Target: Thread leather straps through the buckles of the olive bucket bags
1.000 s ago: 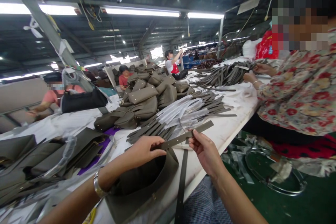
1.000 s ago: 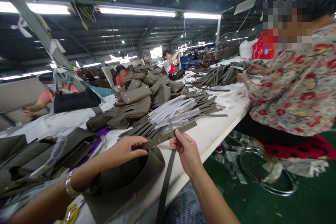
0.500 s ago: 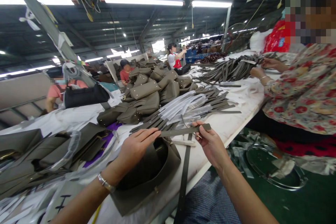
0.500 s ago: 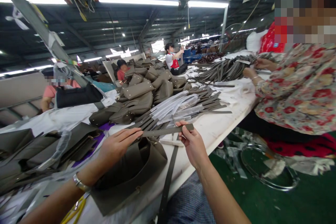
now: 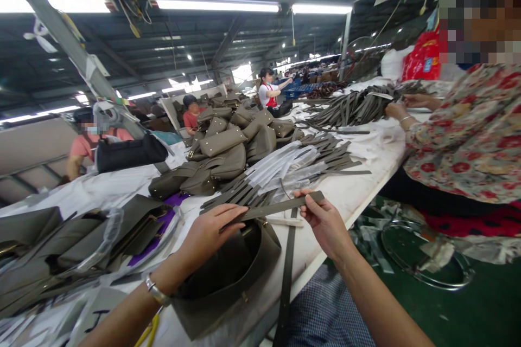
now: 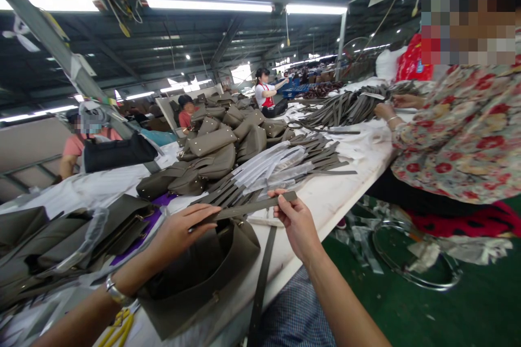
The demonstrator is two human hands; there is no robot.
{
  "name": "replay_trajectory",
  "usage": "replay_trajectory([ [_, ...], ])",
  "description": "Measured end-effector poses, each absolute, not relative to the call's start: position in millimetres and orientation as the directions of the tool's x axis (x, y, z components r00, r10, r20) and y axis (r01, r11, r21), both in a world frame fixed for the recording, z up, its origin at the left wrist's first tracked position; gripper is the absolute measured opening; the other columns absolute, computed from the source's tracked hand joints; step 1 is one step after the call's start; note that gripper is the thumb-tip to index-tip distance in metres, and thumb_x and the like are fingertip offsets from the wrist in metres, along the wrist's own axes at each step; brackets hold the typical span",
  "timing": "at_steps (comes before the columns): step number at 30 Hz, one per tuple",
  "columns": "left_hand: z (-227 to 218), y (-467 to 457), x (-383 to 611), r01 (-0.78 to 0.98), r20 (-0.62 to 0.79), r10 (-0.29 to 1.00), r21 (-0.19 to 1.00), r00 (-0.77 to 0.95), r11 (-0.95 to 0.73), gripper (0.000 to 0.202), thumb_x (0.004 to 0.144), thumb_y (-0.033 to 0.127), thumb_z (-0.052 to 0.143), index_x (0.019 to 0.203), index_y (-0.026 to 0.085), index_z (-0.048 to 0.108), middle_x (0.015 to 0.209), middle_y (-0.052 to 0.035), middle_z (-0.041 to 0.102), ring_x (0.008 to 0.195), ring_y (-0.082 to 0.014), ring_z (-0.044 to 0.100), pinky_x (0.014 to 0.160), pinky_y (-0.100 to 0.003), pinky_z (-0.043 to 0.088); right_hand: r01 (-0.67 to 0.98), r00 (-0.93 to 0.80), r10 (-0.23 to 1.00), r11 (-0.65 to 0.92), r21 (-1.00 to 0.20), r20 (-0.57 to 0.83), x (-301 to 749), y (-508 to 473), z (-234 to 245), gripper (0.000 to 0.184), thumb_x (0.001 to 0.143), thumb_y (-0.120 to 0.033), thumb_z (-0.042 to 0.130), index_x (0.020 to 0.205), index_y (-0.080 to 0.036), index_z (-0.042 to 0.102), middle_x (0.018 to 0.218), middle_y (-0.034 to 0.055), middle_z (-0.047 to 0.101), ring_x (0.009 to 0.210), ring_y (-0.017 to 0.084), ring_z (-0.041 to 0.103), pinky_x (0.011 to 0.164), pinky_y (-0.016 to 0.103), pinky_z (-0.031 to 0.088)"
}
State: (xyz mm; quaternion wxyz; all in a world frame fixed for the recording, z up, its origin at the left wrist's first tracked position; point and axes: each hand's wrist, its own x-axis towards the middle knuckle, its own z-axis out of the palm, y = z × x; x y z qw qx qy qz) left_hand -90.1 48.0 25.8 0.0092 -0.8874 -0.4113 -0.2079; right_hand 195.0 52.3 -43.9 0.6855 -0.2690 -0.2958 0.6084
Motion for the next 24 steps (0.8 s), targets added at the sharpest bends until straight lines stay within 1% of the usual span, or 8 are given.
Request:
replay_trajectory([
  [4, 24.4, 48.2, -93.4, 0.707, 0.460, 0.650, 0.064, 0.605, -0.704, 0.028, 0.098, 0.032, 0.049, 0.117, 0.025, 0.068, 0.113, -0.0045, 0.070, 0.099, -0.0178, 0.067, 0.089, -0.031, 0.055, -0.657, 0.083, 0.990, 0.142, -0.741, 0.116, 195.0, 51.1, -43.1, 0.019, 0.080, -0.031, 0.077, 0.095, -0.020, 0.074, 0.107, 0.0036, 0.070, 0.067, 0.006, 0.057, 0.066, 0.016, 0.053],
  [7, 24.5, 46.8, -96.3, 0.708, 0.512, 0.614, 0.016, 0.600, -0.706, 0.028, 0.095, 0.033, 0.056, 0.120, 0.025, 0.066, 0.113, -0.0050, 0.070, 0.100, -0.0186, 0.066, 0.089, -0.033, 0.055, -0.660, 0.081, 0.986, 0.162, -0.734, 0.145, 195.7, 50.0, -43.0, 0.019, 0.080, -0.030, 0.077, 0.096, -0.022, 0.073, 0.109, 0.0029, 0.070, 0.068, 0.006, 0.058, 0.068, 0.017, 0.053],
  [11, 27.2, 42.6, -96.5, 0.707, 0.529, 0.611, 0.029, 0.589, -0.707, 0.033, 0.090, 0.037, 0.063, 0.120, 0.023, 0.066, 0.111, -0.0058, 0.070, 0.099, -0.0197, 0.066, 0.088, -0.033, 0.055, -0.666, 0.087, 0.983, 0.179, -0.724, 0.164, 195.8, 48.9, -44.1, 0.018, 0.078, -0.028, 0.078, 0.095, -0.023, 0.072, 0.109, 0.0019, 0.070, 0.068, 0.006, 0.057, 0.067, 0.017, 0.052],
  [15, 28.6, 39.4, -94.4, 0.703, 0.524, 0.621, 0.057, 0.583, -0.709, 0.030, 0.091, 0.034, 0.063, 0.118, 0.023, 0.066, 0.110, -0.0059, 0.070, 0.099, -0.0191, 0.065, 0.088, -0.032, 0.055, -0.663, 0.081, 0.984, 0.174, -0.728, 0.162, 194.9, 47.9, -45.6, 0.018, 0.077, -0.029, 0.079, 0.093, -0.024, 0.072, 0.108, 0.0018, 0.070, 0.066, 0.007, 0.056, 0.065, 0.018, 0.051],
  [19, 26.6, 39.3, -94.7, 0.707, 0.518, 0.627, 0.058, 0.582, -0.704, 0.029, 0.091, 0.032, 0.062, 0.119, 0.024, 0.066, 0.111, -0.0053, 0.069, 0.100, -0.0183, 0.065, 0.089, -0.031, 0.054, -0.663, 0.080, 0.985, 0.166, -0.730, 0.152, 194.2, 47.5, -47.4, 0.019, 0.076, -0.029, 0.080, 0.093, -0.024, 0.072, 0.108, 0.0017, 0.070, 0.067, 0.007, 0.056, 0.066, 0.018, 0.051],
  [24, 26.2, 40.0, -95.1, 0.714, 0.510, 0.633, 0.051, 0.582, -0.698, 0.029, 0.092, 0.033, 0.060, 0.119, 0.024, 0.065, 0.112, -0.0052, 0.069, 0.101, -0.0184, 0.065, 0.090, -0.032, 0.054, -0.665, 0.076, 0.985, 0.166, -0.728, 0.155, 194.3, 49.7, -51.3, 0.020, 0.077, -0.030, 0.079, 0.095, -0.024, 0.072, 0.106, 0.0014, 0.070, 0.067, 0.007, 0.055, 0.065, 0.018, 0.050],
])
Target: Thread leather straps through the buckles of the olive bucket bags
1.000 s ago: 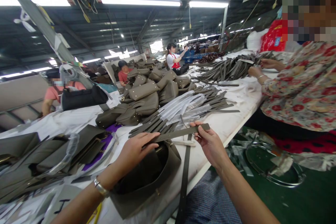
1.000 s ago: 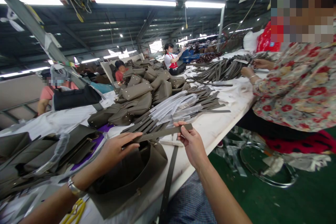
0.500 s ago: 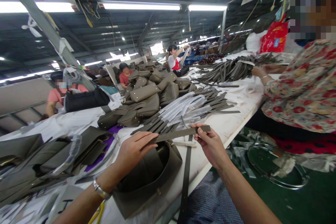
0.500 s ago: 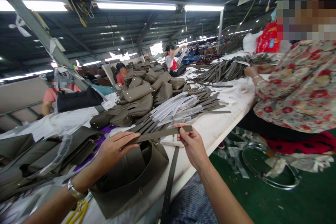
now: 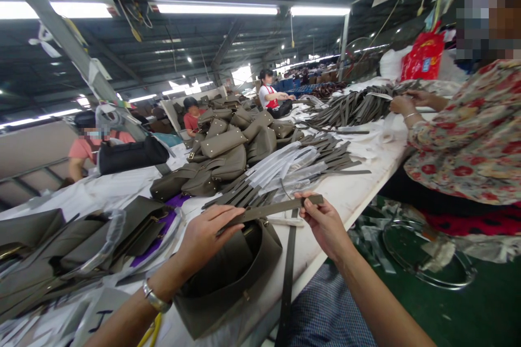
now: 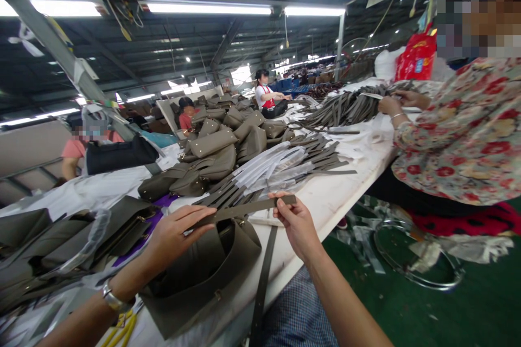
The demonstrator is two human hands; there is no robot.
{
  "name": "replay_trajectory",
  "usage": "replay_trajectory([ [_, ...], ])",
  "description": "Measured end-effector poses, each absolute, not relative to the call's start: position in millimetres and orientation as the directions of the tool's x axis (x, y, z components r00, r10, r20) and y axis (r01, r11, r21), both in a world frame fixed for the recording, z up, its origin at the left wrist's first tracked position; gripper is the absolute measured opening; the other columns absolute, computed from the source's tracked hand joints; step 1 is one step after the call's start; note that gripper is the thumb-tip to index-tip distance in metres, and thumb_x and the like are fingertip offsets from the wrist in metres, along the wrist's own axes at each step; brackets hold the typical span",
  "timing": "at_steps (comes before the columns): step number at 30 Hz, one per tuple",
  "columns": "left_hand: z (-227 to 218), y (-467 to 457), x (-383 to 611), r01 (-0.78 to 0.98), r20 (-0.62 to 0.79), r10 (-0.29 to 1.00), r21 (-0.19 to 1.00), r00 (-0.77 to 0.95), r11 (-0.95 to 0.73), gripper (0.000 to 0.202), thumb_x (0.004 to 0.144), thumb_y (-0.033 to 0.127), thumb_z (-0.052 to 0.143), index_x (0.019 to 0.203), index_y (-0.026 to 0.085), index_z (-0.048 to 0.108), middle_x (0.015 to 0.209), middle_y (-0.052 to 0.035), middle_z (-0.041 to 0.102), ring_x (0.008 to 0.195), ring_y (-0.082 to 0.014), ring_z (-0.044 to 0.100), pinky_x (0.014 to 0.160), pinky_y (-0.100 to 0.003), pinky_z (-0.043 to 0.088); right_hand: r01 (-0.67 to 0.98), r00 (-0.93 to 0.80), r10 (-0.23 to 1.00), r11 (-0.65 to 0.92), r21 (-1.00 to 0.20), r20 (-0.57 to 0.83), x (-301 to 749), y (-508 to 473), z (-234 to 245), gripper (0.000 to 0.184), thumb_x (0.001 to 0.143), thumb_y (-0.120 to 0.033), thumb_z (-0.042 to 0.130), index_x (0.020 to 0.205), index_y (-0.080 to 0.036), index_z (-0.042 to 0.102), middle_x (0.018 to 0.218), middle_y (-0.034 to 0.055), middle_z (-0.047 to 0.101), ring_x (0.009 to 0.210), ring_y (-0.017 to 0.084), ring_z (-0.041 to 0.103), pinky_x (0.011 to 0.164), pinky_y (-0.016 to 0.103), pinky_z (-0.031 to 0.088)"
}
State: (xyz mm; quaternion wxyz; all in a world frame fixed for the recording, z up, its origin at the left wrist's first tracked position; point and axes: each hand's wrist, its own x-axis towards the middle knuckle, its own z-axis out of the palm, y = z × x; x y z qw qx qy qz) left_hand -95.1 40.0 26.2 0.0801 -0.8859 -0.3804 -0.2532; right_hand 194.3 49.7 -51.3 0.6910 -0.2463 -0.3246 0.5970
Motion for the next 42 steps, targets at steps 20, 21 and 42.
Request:
replay_trajectory([
  [20, 62.2, 48.6, -108.0, 0.785, 0.256, 0.807, 0.210, 0.532, -0.583, 0.040, 0.097, 0.043, 0.047, 0.131, 0.025, 0.060, 0.134, -0.0054, 0.061, 0.123, -0.0233, 0.057, 0.107, -0.039, 0.044, -0.633, -0.108, 0.982, 0.051, -0.772, 0.154, 154.9, 35.6, -38.3, 0.024, 0.078, -0.033, 0.078, 0.099, -0.025, 0.072, 0.110, 0.0025, 0.070, 0.070, 0.008, 0.060, 0.071, 0.021, 0.054],
  [21, 65.3, 49.6, -126.4, 0.803, 0.215, 0.832, 0.225, 0.512, -0.552, 0.042, 0.096, 0.044, 0.047, 0.132, 0.024, 0.059, 0.135, -0.0064, 0.060, 0.124, -0.0239, 0.057, 0.107, -0.040, 0.044, -0.635, -0.092, 0.984, 0.060, -0.770, 0.153, 157.4, 35.8, -39.5, 0.023, 0.078, -0.033, 0.078, 0.099, -0.025, 0.072, 0.112, 0.0024, 0.069, 0.070, 0.008, 0.060, 0.070, 0.020, 0.054],
  [42, 46.8, 47.8, -117.0, 0.681, 0.028, 0.811, 0.527, 0.584, -0.509, 0.043, 0.098, 0.048, 0.041, 0.106, 0.018, 0.070, 0.106, -0.0059, 0.070, 0.099, -0.0196, 0.062, 0.091, -0.026, 0.044, -0.569, -0.125, 0.981, 0.054, -0.820, 0.152, 131.2, 40.2, -29.5, 0.025, 0.075, -0.035, 0.080, 0.097, -0.025, 0.071, 0.112, 0.0032, 0.070, 0.069, 0.010, 0.061, 0.067, 0.024, 0.055],
])
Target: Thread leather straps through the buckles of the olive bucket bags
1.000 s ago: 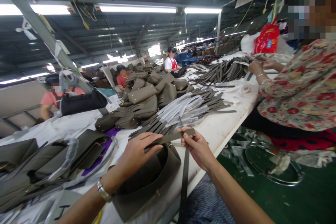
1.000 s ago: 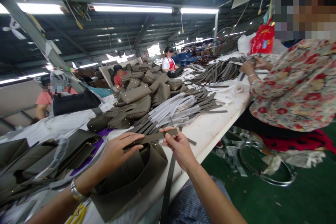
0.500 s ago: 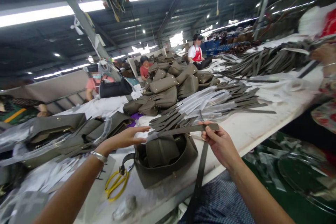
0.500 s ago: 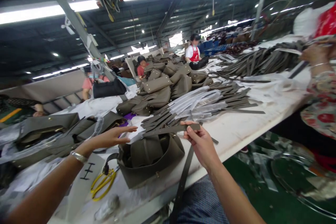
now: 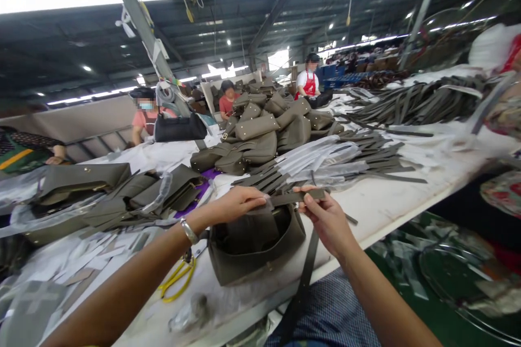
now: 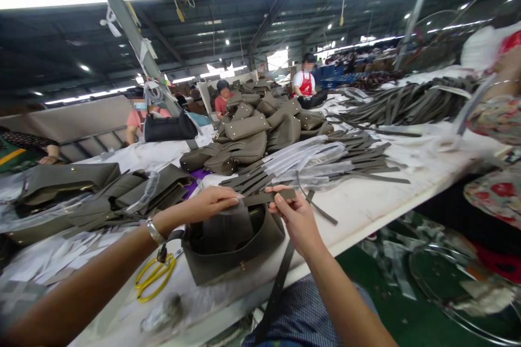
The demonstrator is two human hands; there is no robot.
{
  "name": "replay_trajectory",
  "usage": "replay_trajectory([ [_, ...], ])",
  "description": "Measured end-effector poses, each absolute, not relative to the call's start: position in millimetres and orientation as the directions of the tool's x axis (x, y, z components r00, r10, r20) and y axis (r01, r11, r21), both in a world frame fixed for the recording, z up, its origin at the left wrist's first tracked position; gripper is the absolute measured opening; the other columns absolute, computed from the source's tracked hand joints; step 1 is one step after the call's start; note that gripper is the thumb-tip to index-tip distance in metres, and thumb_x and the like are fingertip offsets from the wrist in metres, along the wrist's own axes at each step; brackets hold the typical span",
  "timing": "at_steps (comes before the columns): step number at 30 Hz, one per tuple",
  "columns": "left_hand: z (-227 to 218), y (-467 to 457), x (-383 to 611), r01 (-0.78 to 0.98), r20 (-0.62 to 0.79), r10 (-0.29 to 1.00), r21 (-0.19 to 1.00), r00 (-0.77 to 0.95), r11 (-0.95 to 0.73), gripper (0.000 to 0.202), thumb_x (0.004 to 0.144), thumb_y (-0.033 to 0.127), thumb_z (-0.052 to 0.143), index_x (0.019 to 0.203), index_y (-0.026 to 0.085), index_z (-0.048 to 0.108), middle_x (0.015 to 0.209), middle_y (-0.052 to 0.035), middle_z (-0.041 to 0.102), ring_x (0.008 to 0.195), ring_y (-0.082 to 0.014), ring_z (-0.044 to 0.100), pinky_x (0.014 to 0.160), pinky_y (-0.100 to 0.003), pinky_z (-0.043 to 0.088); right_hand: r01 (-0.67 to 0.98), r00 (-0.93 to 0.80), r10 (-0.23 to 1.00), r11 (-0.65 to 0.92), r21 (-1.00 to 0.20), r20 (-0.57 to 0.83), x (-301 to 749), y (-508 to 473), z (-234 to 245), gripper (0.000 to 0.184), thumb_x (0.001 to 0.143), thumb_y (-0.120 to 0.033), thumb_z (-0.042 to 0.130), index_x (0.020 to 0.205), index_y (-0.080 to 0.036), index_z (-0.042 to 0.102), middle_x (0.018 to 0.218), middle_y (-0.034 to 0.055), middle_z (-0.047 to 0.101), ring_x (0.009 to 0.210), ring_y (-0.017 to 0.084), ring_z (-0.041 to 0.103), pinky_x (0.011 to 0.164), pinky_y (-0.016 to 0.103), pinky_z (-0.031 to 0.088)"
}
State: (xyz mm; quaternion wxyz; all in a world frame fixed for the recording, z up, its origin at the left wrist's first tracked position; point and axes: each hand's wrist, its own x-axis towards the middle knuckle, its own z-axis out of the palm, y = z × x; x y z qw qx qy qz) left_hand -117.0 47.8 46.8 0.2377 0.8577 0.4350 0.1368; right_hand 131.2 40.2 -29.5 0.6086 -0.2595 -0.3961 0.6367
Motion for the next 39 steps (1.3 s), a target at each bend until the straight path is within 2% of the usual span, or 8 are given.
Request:
replay_trajectory([
  [8, 68.4, 46.5, -70.0, 0.695, 0.023, 0.849, 0.563, 0.528, -0.448, 0.048, 0.097, 0.051, 0.037, 0.085, 0.015, 0.065, 0.067, 0.0007, 0.061, 0.060, -0.0128, 0.054, 0.059, -0.022, 0.038, -0.400, -0.175, 0.937, 0.213, -0.892, 0.302, 121.6, 46.7, -20.3, 0.028, 0.083, -0.040, 0.071, 0.107, -0.026, 0.070, 0.107, 0.0039, 0.070, 0.077, 0.015, 0.063, 0.072, 0.028, 0.053],
  [11, 69.7, 50.9, -71.4, 0.728, 0.016, 0.861, 0.525, 0.509, -0.441, 0.044, 0.095, 0.049, 0.043, 0.074, 0.015, 0.063, 0.062, 0.0011, 0.060, 0.059, -0.0130, 0.054, 0.056, -0.022, 0.036, -0.156, -0.047, 0.917, 0.385, -0.910, 0.396, 134.8, 60.8, -29.6, 0.030, 0.087, -0.042, 0.065, 0.114, -0.029, 0.069, 0.114, 0.0040, 0.069, 0.092, 0.021, 0.063, 0.085, 0.035, 0.051],
  [14, 69.4, 53.6, -71.1, 0.731, -0.064, 0.862, 0.564, 0.502, -0.384, 0.040, 0.094, 0.043, 0.043, 0.079, 0.015, 0.066, 0.067, -0.0015, 0.066, 0.063, -0.0150, 0.062, 0.062, -0.022, 0.042, 0.050, -0.104, 0.890, 0.451, -0.891, 0.444, 140.2, 75.4, -44.7, 0.031, 0.086, -0.041, 0.063, 0.114, -0.031, 0.070, 0.118, 0.0033, 0.069, 0.109, 0.026, 0.060, 0.098, 0.043, 0.045],
  [19, 67.1, 54.7, -66.9, 0.723, -0.108, 0.862, 0.602, 0.495, -0.339, 0.030, 0.090, 0.036, 0.046, 0.087, 0.015, 0.067, 0.081, -0.0023, 0.070, 0.060, -0.0133, 0.062, 0.059, -0.022, 0.044, 0.007, -0.356, 0.819, 0.485, -0.875, 0.451, 137.0, 83.7, -53.1, 0.033, 0.090, -0.038, 0.058, 0.120, -0.032, 0.068, 0.120, 0.0012, 0.069, 0.110, 0.025, 0.062, 0.096, 0.042, 0.047],
  [25, 67.1, 54.8, -68.5, 0.783, -0.116, 0.900, 0.548, 0.421, -0.295, 0.037, 0.088, 0.044, 0.049, 0.073, 0.015, 0.065, 0.059, 0.0014, 0.059, 0.048, -0.0116, 0.051, 0.049, -0.022, 0.037, -0.082, -0.525, 0.669, 0.577, -0.813, 0.527, 143.5, 79.6, -44.2, 0.030, 0.093, -0.034, 0.057, 0.120, -0.029, 0.068, 0.122, 0.0038, 0.067, 0.115, 0.025, 0.057, 0.103, 0.043, 0.041],
  [30, 74.7, 48.3, -63.1, 0.822, -0.198, 0.914, 0.532, 0.354, -0.203, 0.039, 0.087, 0.046, 0.050, 0.074, 0.014, 0.067, 0.062, -0.0012, 0.063, 0.053, -0.0140, 0.058, 0.051, -0.022, 0.039, -0.077, -0.471, 0.714, 0.553, -0.830, 0.519, 142.4, 77.7, -47.7, 0.023, 0.088, -0.031, 0.064, 0.109, -0.029, 0.074, 0.112, 0.0045, 0.070, 0.107, 0.024, 0.061, 0.093, 0.037, 0.047],
  [34, 76.2, 44.9, -63.1, 0.829, -0.231, 0.906, 0.525, 0.355, -0.191, 0.039, 0.087, 0.047, 0.050, 0.074, 0.014, 0.066, 0.065, -0.0022, 0.066, 0.056, -0.0141, 0.060, 0.052, -0.021, 0.040, 0.000, -0.284, 0.808, 0.539, -0.842, 0.517, 133.8, 71.1, -55.2, 0.016, 0.082, -0.028, 0.071, 0.097, -0.027, 0.075, 0.096, 0.0038, 0.070, 0.092, 0.022, 0.063, 0.083, 0.035, 0.049],
  [39, 74.0, 46.8, -66.5, 0.878, -0.205, 0.904, 0.389, 0.376, -0.277, 0.042, 0.085, 0.052, 0.051, 0.068, 0.016, 0.062, 0.057, 0.0010, 0.059, 0.048, -0.0116, 0.053, 0.046, -0.021, 0.032, 0.133, -0.052, 0.828, 0.559, -0.818, 0.558, 115.5, 51.9, -60.2, 0.019, 0.080, -0.024, 0.074, 0.099, -0.025, 0.072, 0.099, 0.0046, 0.069, 0.096, 0.023, 0.062, 0.089, 0.037, 0.047],
])
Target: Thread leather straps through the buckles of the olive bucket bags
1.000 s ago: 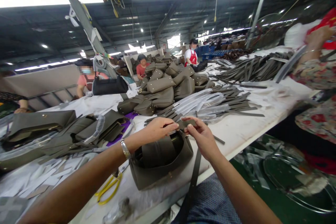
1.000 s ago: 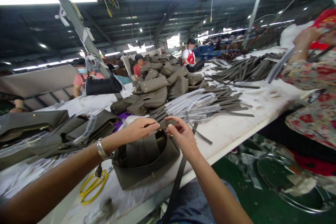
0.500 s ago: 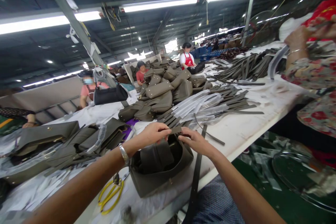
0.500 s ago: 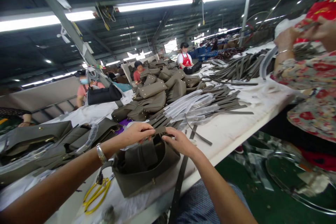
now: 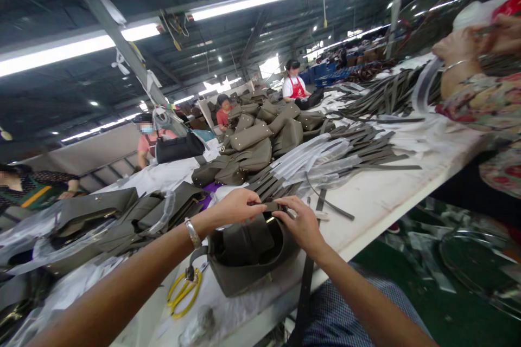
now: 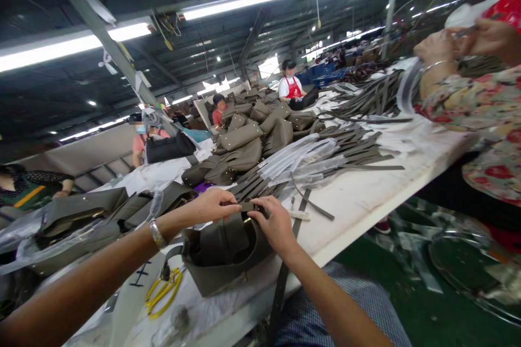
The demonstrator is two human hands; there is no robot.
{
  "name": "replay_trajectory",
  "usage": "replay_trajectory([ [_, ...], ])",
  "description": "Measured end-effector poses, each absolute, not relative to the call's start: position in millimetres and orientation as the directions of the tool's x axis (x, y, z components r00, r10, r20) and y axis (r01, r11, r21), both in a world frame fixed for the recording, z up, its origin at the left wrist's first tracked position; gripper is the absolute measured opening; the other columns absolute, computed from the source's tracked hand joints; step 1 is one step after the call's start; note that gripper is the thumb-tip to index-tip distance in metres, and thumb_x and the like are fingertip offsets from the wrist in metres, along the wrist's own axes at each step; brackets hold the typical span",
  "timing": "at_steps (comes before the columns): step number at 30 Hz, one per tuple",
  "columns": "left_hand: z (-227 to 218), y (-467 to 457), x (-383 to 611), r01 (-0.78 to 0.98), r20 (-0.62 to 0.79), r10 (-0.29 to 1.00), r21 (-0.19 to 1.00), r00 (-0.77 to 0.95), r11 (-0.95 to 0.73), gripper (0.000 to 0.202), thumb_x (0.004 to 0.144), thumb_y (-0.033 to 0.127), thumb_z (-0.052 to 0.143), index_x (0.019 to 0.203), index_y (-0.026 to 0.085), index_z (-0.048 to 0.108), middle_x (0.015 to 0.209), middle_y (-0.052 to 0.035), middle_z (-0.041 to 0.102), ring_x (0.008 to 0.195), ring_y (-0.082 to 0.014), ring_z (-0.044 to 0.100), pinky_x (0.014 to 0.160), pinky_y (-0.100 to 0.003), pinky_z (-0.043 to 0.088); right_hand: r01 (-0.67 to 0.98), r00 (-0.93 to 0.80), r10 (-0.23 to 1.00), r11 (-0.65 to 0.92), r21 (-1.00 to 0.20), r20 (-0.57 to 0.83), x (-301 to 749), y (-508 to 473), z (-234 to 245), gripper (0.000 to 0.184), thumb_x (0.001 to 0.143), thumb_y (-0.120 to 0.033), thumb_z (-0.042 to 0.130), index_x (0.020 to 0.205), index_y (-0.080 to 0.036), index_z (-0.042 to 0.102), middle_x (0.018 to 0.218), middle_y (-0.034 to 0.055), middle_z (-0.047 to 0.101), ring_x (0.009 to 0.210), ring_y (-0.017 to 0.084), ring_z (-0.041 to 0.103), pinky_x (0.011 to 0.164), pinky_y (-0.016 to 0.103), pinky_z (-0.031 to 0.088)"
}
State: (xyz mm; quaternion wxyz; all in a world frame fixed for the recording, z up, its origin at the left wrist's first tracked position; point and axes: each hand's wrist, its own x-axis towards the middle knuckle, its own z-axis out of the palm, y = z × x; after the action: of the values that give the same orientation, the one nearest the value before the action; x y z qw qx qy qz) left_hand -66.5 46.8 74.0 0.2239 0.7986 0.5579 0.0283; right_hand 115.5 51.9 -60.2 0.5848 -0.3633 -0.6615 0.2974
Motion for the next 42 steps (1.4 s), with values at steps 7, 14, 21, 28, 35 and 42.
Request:
replay_trajectory([
  [7, 75.3, 57.2, -52.2, 0.906, -0.314, 0.867, 0.305, 0.387, -0.294, 0.041, 0.084, 0.050, 0.049, 0.065, 0.016, 0.063, 0.051, 0.0014, 0.057, 0.046, -0.0116, 0.052, 0.046, -0.022, 0.032, 0.167, -0.058, 0.796, 0.602, -0.781, 0.602, 109.3, 44.0, -67.5, 0.026, 0.082, -0.020, 0.073, 0.108, -0.022, 0.068, 0.105, 0.0057, 0.067, 0.102, 0.022, 0.060, 0.092, 0.036, 0.047],
  [14, 82.7, 62.4, -38.5, 0.919, -0.397, 0.841, 0.292, 0.367, -0.264, 0.032, 0.077, 0.038, 0.051, 0.054, 0.016, 0.057, 0.046, 0.0031, 0.047, 0.044, -0.0103, 0.042, 0.043, -0.023, 0.027, 0.149, -0.124, 0.812, 0.584, -0.798, 0.571, 117.0, 45.6, -68.2, 0.020, 0.078, -0.027, 0.078, 0.096, -0.021, 0.072, 0.092, 0.0046, 0.065, 0.091, 0.021, 0.062, 0.082, 0.033, 0.049],
  [21, 74.4, 63.3, -35.5, 0.943, -0.359, 0.876, 0.203, 0.321, -0.263, 0.033, 0.076, 0.039, 0.050, 0.056, 0.015, 0.058, 0.047, 0.0034, 0.044, 0.048, -0.0104, 0.039, 0.045, -0.024, 0.023, 0.249, 0.018, 0.788, 0.592, -0.766, 0.615, 109.2, 37.5, -67.5, 0.017, 0.079, -0.026, 0.077, 0.093, -0.021, 0.070, 0.086, 0.0033, 0.061, 0.087, 0.021, 0.058, 0.077, 0.033, 0.046],
  [28, 69.8, 65.1, -30.2, 0.928, -0.366, 0.853, 0.123, 0.371, -0.351, 0.029, 0.076, 0.033, 0.051, 0.059, 0.015, 0.065, 0.047, 0.0031, 0.044, 0.048, -0.0107, 0.038, 0.047, -0.025, 0.022, 0.308, -0.022, 0.764, 0.619, -0.723, 0.645, 102.3, 32.4, -71.6, 0.017, 0.081, -0.025, 0.075, 0.095, -0.020, 0.066, 0.088, 0.0044, 0.060, 0.089, 0.023, 0.054, 0.079, 0.035, 0.046],
  [35, 62.5, 60.4, -27.9, 0.900, -0.299, 0.853, 0.050, 0.428, -0.434, 0.037, 0.085, 0.039, 0.048, 0.066, 0.016, 0.069, 0.063, -0.0032, 0.062, 0.056, -0.0141, 0.045, 0.054, -0.026, 0.028, 0.277, -0.075, 0.782, 0.613, -0.740, 0.619, 104.2, 36.6, -73.4, 0.014, 0.083, -0.023, 0.073, 0.095, -0.021, 0.067, 0.089, 0.0043, 0.061, 0.091, 0.022, 0.056, 0.081, 0.035, 0.046],
  [42, 64.4, 59.6, -43.7, 0.890, -0.370, 0.812, 0.111, 0.451, -0.443, 0.043, 0.093, 0.039, 0.039, 0.073, 0.015, 0.069, 0.066, 0.0001, 0.064, 0.060, -0.0121, 0.053, 0.056, -0.021, 0.035, 0.113, -0.262, 0.756, 0.642, -0.759, 0.600, 123.0, 53.5, -69.4, 0.022, 0.080, -0.026, 0.076, 0.102, -0.024, 0.071, 0.097, 0.0042, 0.066, 0.095, 0.020, 0.061, 0.086, 0.032, 0.048],
])
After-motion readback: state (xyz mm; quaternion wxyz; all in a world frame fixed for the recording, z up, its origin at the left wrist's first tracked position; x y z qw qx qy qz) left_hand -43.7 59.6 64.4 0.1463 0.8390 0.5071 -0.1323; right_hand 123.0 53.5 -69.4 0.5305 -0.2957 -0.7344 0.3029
